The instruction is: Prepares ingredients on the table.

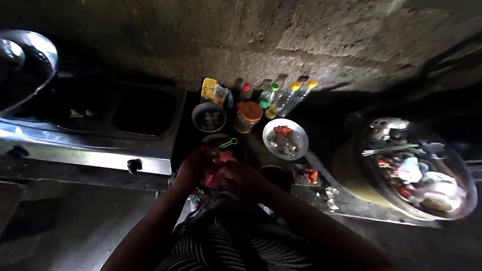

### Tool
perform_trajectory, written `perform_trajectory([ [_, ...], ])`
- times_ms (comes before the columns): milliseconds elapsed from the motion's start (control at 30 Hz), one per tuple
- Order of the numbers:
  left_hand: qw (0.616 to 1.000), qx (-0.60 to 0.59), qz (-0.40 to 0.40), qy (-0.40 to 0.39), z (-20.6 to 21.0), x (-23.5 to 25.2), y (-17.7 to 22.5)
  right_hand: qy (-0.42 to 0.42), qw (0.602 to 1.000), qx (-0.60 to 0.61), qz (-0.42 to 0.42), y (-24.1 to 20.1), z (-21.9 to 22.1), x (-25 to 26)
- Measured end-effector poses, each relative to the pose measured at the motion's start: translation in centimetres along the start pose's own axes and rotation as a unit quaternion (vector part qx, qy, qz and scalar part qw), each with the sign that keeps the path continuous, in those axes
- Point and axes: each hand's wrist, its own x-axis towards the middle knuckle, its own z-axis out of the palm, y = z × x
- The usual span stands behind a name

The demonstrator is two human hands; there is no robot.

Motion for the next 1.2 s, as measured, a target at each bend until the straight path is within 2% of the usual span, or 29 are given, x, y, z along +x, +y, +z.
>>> perform_trajectory([
  [33, 0.997, -0.07, -0.011, 0.019, 0.0, 0.3, -0.6, -0.082, 0.993, -0.033, 0.083, -0.1, -0.2, -0.2],
  [100, 0.983, -0.176, -0.036, 0.032, -0.2, 0.4, -1.0, -0.221, 0.948, -0.104, 0.205, 0.3, -0.2, -0.4],
  [133, 0.978, -0.201, -0.048, 0.024, -0.1, 0.3, -1.0, -0.266, 0.928, -0.124, 0.229, 0.3, -0.4, -0.7],
  [200, 0.978, -0.199, -0.061, 0.009, 0.5, -0.2, -1.2, -0.293, 0.915, -0.129, 0.246, -0.7, -1.6, -1.0],
  [267, 0.983, -0.169, -0.066, 0.009, 1.0, -0.7, -0.8, -0.232, 0.938, -0.135, 0.218, -2.4, -2.8, -1.1],
  [367, 0.987, -0.146, -0.061, 0.006, 1.4, -1.2, -0.6, -0.038, 0.988, -0.121, 0.086, -3.3, -2.5, -0.9],
  [400, 0.988, -0.143, -0.058, 0.003, 1.4, -1.2, -0.7, -0.035, 0.991, -0.106, 0.069, -3.1, -2.0, -0.4],
  [433, 0.989, -0.14, -0.055, 0.002, 1.5, -1.3, -0.8, -0.08, 0.988, -0.095, 0.089, -2.8, -1.5, 0.3],
  [500, 0.99, -0.133, -0.048, 0.009, 1.4, -1.3, -0.8, -0.189, 0.963, -0.092, 0.169, -1.5, 0.2, 2.1],
  [533, 0.99, -0.133, -0.045, 0.011, 1.4, -1.2, -0.8, -0.215, 0.949, -0.085, 0.215, -0.5, 1.3, 2.9],
  [600, 0.991, -0.132, -0.035, 0.005, 1.4, -1.2, -1.0, -0.219, 0.925, -0.075, 0.301, 0.8, 3.3, 4.0],
  [667, 0.992, -0.121, -0.032, -0.008, 1.5, -1.3, -1.4, -0.185, 0.922, -0.071, 0.334, 1.3, 4.9, 4.4],
  [733, 0.994, -0.102, -0.033, -0.01, 1.6, -1.6, -1.5, -0.142, 0.933, -0.091, 0.318, 2.2, 6.9, 4.2],
  [833, 0.999, -0.031, -0.022, 0.002, 1.4, -2.5, -1.5, -0.161, 0.938, -0.06, 0.301, 2.5, 7.6, 3.5],
  [900, 1.0, 0.01, 0.018, 0.01, 1.2, -3.0, -1.4, -0.152, 0.942, -0.051, 0.294, 2.7, 7.6, 2.7],
  [1033, 0.99, 0.104, 0.08, 0.045, 0.5, -2.6, -1.1, -0.098, 0.96, -0.034, 0.259, 1.6, 5.4, 1.4],
  [1100, 0.978, 0.165, 0.101, 0.071, 0.2, -2.3, -0.4, -0.102, 0.967, -0.034, 0.23, 1.1, 3.1, 1.1],
  [1167, 0.953, 0.201, 0.185, 0.13, 0.1, -2.2, 0.3, -0.078, 0.978, -0.014, 0.194, 0.7, 0.5, 0.7],
  [1200, 0.934, 0.204, 0.252, 0.148, 0.0, -2.2, 0.6, -0.047, 0.981, 0.017, 0.186, 0.2, -0.8, 0.4],
])
